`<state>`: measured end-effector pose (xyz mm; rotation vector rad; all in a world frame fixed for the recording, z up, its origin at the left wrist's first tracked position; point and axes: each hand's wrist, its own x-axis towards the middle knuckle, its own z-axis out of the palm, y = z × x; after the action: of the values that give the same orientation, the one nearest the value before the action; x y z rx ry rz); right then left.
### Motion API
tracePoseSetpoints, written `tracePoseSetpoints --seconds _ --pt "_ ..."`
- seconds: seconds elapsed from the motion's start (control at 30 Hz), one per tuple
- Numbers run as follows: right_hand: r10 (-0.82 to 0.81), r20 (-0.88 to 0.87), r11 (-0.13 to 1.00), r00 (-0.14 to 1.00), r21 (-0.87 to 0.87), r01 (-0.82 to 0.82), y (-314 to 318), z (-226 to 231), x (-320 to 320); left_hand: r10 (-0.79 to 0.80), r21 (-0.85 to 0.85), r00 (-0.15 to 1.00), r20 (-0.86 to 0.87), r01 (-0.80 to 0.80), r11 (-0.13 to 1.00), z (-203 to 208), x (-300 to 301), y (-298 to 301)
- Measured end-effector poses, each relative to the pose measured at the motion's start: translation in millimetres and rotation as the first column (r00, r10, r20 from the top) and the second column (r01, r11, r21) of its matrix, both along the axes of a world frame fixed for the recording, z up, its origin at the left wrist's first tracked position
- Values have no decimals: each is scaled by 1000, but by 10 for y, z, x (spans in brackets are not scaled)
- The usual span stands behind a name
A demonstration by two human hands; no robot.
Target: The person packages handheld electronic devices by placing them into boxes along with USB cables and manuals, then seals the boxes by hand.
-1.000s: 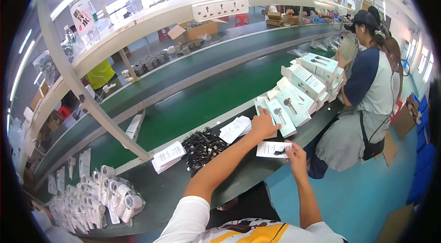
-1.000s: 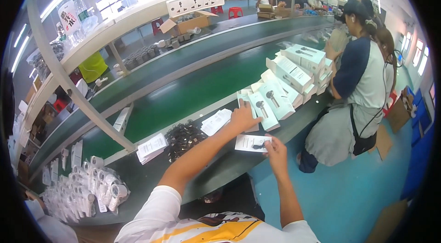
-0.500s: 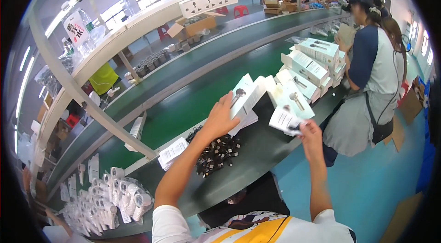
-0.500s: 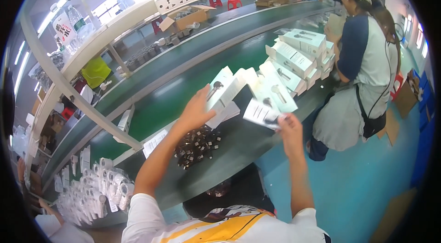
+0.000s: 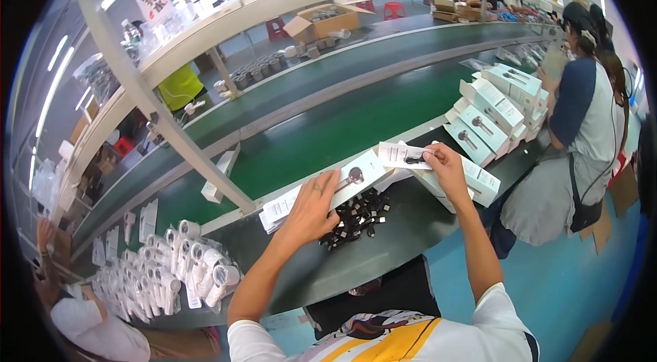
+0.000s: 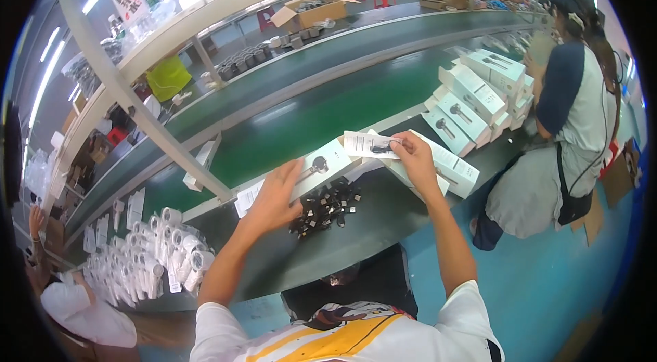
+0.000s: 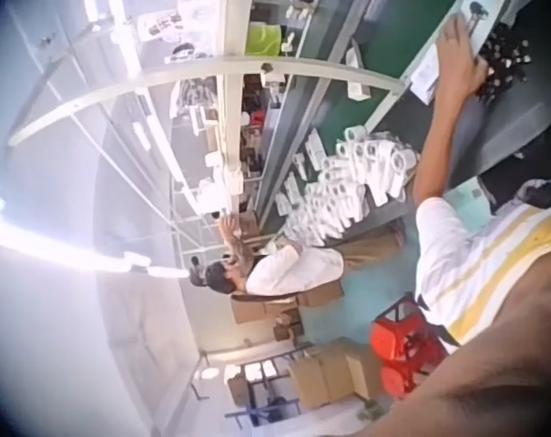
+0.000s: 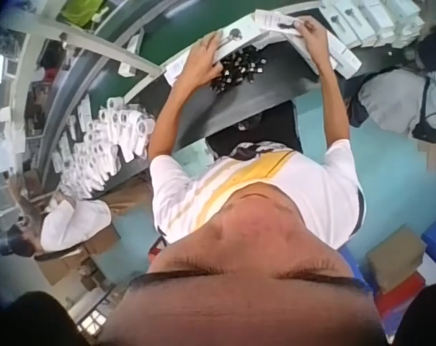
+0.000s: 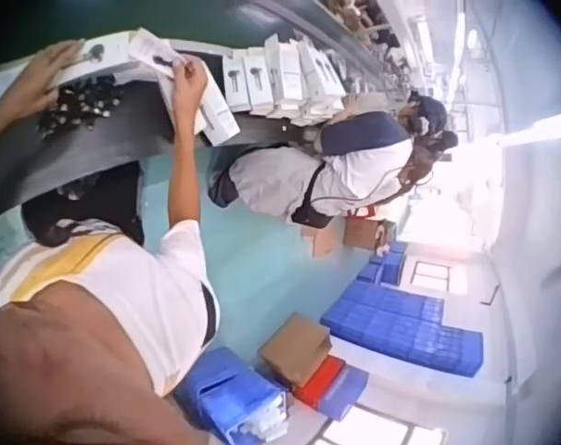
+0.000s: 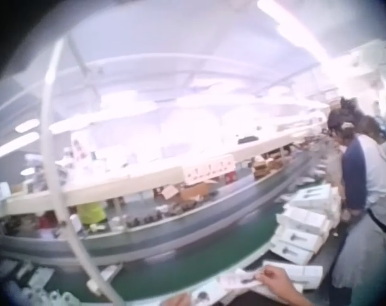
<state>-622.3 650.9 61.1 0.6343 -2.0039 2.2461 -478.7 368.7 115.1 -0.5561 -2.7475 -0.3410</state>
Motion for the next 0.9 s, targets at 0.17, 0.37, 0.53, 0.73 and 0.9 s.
tracePoseSetpoints --seconds 0.17,0.37,0.53,0.73,0.9 --pt "76 16 997 997 32 -76 -173 50 -11 60 -9 996 -63 -61 998 -19 120 -135" --pt "91 71 995 993 24 -93 -322 -190 -182 151 -62 986 -70 -155 986 -19 181 -220" --pt "125 45 992 991 10 -126 -477 -22 -193 203 -78 974 -105 -211 974 72 259 -313" --pt "202 -31 975 979 102 -198 -614 72 -313 146 -65 986 -83 -151 986 122 294 -283" --pt "102 -77 965 992 251 -80 -606 221 -280 157 -69 984 -88 -163 984 99 319 -327"
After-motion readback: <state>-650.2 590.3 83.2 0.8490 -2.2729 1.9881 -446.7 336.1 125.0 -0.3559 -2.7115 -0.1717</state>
